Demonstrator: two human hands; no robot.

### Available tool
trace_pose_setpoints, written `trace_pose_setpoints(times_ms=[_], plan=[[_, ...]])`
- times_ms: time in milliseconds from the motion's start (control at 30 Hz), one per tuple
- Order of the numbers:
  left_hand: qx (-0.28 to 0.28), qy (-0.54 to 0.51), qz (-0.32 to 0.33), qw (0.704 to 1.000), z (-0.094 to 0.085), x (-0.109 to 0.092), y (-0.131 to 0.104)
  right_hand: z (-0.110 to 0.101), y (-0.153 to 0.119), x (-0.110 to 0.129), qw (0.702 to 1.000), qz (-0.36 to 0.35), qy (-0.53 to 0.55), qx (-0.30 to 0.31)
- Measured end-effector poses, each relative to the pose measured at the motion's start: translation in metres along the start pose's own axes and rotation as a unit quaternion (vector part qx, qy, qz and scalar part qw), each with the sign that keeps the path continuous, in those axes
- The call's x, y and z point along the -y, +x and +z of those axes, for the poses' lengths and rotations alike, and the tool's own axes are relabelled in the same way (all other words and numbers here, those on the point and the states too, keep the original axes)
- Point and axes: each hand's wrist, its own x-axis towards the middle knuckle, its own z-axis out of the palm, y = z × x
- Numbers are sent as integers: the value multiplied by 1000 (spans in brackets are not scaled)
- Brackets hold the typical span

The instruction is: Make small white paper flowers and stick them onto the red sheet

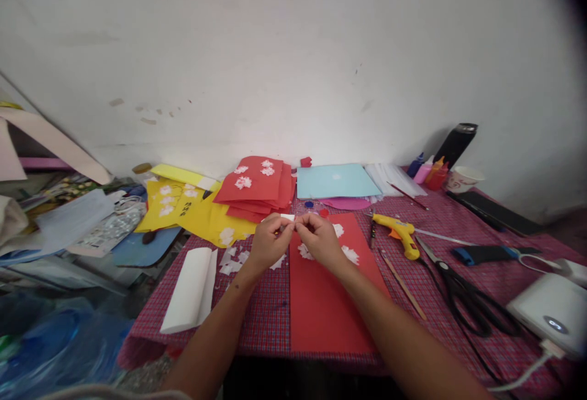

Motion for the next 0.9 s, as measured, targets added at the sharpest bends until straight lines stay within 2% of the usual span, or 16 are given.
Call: trace_pose_setpoints(times_ms=[600,900], plan=[[2,-63,-48,997,-1,1,1,1,0,2,1000,3,13,5],[-3,-48,-64,997,1,4,-1,1,-1,2,1000,10,20,8]])
